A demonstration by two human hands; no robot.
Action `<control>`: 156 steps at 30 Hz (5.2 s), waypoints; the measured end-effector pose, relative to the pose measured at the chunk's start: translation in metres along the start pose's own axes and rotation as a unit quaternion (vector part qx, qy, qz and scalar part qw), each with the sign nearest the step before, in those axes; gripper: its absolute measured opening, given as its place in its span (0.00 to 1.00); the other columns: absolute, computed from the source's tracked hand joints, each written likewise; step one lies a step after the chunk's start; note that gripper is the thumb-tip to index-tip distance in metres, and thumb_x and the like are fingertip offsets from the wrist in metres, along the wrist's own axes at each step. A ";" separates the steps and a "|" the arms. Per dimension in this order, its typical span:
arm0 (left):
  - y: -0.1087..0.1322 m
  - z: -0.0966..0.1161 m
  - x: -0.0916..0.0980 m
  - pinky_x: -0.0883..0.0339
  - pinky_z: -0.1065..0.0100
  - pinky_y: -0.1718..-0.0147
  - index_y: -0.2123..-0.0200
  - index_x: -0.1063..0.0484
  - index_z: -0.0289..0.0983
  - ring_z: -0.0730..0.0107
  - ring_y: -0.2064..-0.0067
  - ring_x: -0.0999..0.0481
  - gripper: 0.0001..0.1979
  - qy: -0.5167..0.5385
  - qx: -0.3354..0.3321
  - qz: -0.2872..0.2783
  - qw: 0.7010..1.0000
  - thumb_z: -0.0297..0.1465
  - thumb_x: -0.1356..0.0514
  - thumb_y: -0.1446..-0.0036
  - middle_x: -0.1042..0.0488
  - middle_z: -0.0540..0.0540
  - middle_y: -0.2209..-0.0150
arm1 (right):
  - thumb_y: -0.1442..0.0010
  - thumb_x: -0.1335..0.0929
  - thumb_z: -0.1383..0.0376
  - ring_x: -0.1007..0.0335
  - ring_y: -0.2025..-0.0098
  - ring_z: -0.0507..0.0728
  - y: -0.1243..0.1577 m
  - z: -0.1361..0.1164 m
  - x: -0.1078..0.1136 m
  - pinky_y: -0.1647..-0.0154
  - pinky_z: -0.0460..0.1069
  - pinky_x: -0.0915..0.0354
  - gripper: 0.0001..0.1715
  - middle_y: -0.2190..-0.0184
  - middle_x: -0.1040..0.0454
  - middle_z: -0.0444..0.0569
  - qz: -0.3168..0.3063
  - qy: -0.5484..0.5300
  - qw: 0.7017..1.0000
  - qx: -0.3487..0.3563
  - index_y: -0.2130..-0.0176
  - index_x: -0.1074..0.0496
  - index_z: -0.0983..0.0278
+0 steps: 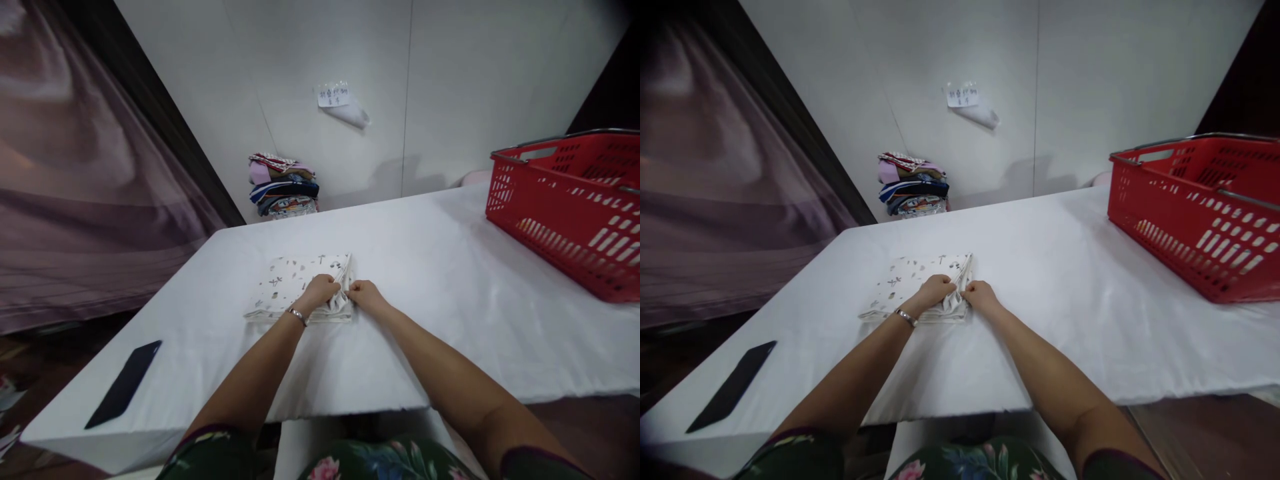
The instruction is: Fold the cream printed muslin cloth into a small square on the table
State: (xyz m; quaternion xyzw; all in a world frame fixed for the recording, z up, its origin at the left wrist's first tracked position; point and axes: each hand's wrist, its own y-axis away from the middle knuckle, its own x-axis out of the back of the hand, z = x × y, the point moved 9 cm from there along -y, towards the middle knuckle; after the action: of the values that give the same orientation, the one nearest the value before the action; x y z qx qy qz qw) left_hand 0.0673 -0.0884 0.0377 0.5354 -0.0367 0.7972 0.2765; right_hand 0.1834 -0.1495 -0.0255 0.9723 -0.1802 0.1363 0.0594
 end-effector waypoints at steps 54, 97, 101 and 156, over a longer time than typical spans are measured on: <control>0.023 0.046 -0.007 0.34 0.63 0.61 0.53 0.35 0.31 0.57 0.55 0.26 0.17 -0.280 -0.060 0.062 0.956 0.25 0.47 0.47 0.29 0.33 0.55 | 0.52 0.37 0.74 0.40 0.85 0.47 0.054 -0.018 -0.028 0.82 0.41 0.43 0.16 0.84 0.32 0.39 -0.287 0.097 0.953 -0.013 0.63 0.27 0.66; 0.098 0.005 -0.024 0.41 0.61 0.53 0.56 0.29 0.41 0.64 0.53 0.33 0.11 -0.056 -0.245 0.171 0.953 0.34 0.47 0.40 0.28 0.46 0.56 | 0.48 0.34 0.51 0.44 0.85 0.46 0.042 -0.015 0.001 0.86 0.41 0.47 0.19 0.85 0.36 0.40 -0.105 -0.061 0.993 -0.009 0.77 0.35 0.64; 0.098 0.004 -0.025 0.42 0.60 0.53 0.57 0.29 0.41 0.64 0.53 0.33 0.12 -0.051 -0.246 0.169 0.953 0.36 0.48 0.39 0.28 0.45 0.56 | 0.47 0.35 0.48 0.47 0.87 0.46 0.046 -0.016 -0.006 0.87 0.42 0.50 0.23 0.88 0.38 0.39 -0.134 -0.044 0.990 -0.018 0.77 0.36 0.64; 0.081 -0.259 0.057 0.33 0.70 0.60 0.63 0.23 0.35 0.69 0.62 0.25 0.17 0.307 0.156 0.338 0.876 0.22 0.45 0.57 0.22 0.47 0.64 | 0.40 0.38 0.67 0.35 0.56 0.59 0.095 -0.074 -0.038 0.57 0.54 0.35 0.13 0.60 0.28 0.51 -0.134 0.359 0.823 0.419 0.59 0.26 0.60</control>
State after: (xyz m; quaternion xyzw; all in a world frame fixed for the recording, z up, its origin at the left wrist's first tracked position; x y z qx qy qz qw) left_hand -0.2031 -0.0425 -0.0033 0.2548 -0.0036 0.9619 -0.0994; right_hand 0.0965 -0.2128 0.0406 0.8006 0.0605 0.5287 -0.2754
